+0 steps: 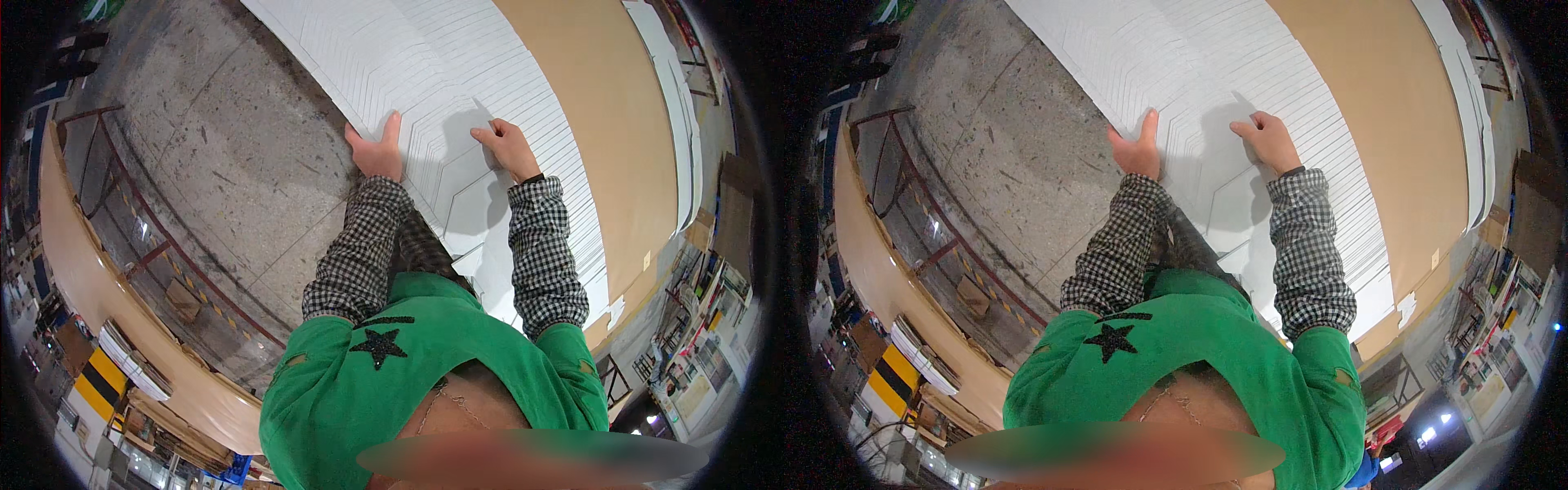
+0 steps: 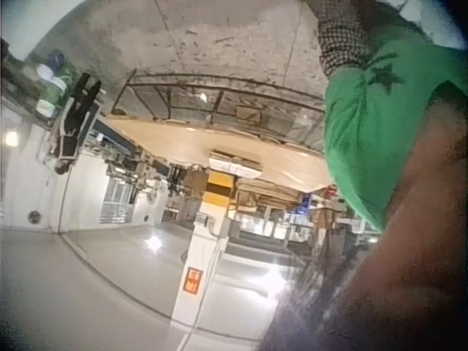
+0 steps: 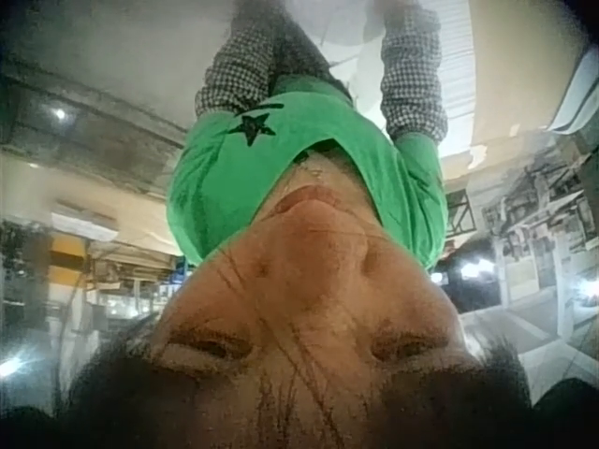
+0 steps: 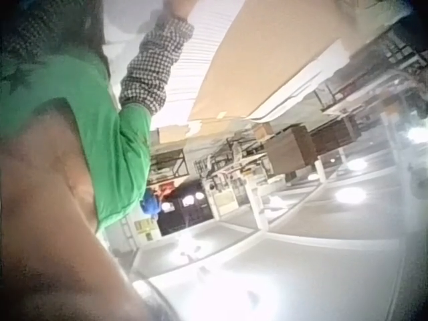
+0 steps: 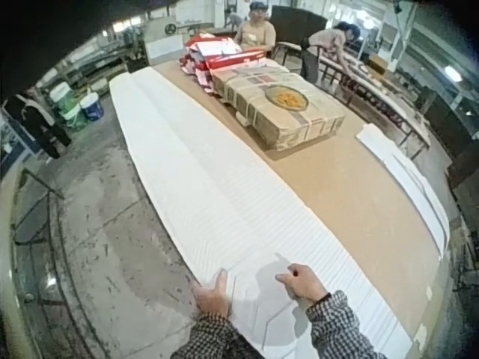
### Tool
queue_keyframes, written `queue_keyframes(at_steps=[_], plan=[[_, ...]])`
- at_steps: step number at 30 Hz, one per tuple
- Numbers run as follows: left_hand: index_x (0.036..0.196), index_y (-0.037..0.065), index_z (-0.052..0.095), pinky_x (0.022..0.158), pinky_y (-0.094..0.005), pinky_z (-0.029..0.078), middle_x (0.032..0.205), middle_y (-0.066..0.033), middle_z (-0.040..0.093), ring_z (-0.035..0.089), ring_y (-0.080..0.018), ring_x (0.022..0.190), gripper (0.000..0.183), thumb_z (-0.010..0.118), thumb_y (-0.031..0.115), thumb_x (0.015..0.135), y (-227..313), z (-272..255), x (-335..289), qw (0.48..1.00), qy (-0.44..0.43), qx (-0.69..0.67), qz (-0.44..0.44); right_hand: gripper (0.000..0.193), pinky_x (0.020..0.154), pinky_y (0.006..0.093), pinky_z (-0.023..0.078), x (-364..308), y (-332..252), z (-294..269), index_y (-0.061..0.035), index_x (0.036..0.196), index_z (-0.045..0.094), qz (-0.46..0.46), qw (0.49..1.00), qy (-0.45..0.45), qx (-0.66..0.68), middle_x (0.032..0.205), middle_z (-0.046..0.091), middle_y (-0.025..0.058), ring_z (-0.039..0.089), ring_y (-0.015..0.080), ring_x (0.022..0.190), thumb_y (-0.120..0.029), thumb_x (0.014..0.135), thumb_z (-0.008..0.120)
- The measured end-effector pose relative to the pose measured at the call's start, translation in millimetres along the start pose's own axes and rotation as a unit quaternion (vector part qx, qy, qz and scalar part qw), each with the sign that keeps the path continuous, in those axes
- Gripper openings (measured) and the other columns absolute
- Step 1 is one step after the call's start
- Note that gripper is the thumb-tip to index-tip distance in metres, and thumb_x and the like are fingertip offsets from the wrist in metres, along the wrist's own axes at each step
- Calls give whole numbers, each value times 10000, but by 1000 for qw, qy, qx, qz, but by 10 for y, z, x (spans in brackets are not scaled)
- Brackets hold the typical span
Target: Organizing and stacking large die-cut paper sheets on a work table in a factory setting.
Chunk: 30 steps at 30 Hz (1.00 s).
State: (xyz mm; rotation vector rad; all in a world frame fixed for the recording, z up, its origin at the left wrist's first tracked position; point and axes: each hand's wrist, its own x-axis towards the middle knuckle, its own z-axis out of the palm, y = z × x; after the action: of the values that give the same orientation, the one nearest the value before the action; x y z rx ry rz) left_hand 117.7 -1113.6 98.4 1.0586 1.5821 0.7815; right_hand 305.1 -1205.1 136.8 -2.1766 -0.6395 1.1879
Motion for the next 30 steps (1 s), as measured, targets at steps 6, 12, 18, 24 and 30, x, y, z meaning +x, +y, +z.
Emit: queue_keyframes(at_steps=[6,12,18,24,30], plan=[[1302,-56,263,895,-384,422,1186,-241,486,509,-338,1067,823,706,299,707,22,-6,4,1000,-7,13,-2,329,507,280,330,18,67,13,-7,650,465,-15,1000,-11,2,584,379,-7,345,89,571,-251,772,648],[1311,-69,221,908,-387,409,1197,-260,467,492,-344,1088,865,713,304,705,-74,8,57,1000,-13,7,10,336,517,276,334,-11,17,-8,-10,651,475,-14,1000,-4,-22,583,386,-6,350,95,570,-266,758,663],[1309,-98,185,927,-360,388,1211,-253,452,483,-318,1098,896,726,280,702,-112,-7,-47,999,-27,-39,7,350,476,244,290,-224,15,-98,-55,633,465,27,999,-14,-17,583,390,-47,332,63,553,-303,745,686],[1236,-99,334,940,-344,365,1202,-202,476,477,-286,1100,782,735,296,693,-159,6,-75,997,-33,-74,-15,360,476,275,318,-188,127,-46,-38,617,466,10,1000,12,-11,562,383,-20,353,91,541,-289,716,703],[1272,-95,269,931,-350,381,1207,-227,466,485,-300,1095,830,728,285,693,8,-13,-155,999,-21,-36,-20,380,471,284,321,-145,192,16,-38,603,449,5,1000,23,7,544,373,-10,350,99,529,-296,724,701]])
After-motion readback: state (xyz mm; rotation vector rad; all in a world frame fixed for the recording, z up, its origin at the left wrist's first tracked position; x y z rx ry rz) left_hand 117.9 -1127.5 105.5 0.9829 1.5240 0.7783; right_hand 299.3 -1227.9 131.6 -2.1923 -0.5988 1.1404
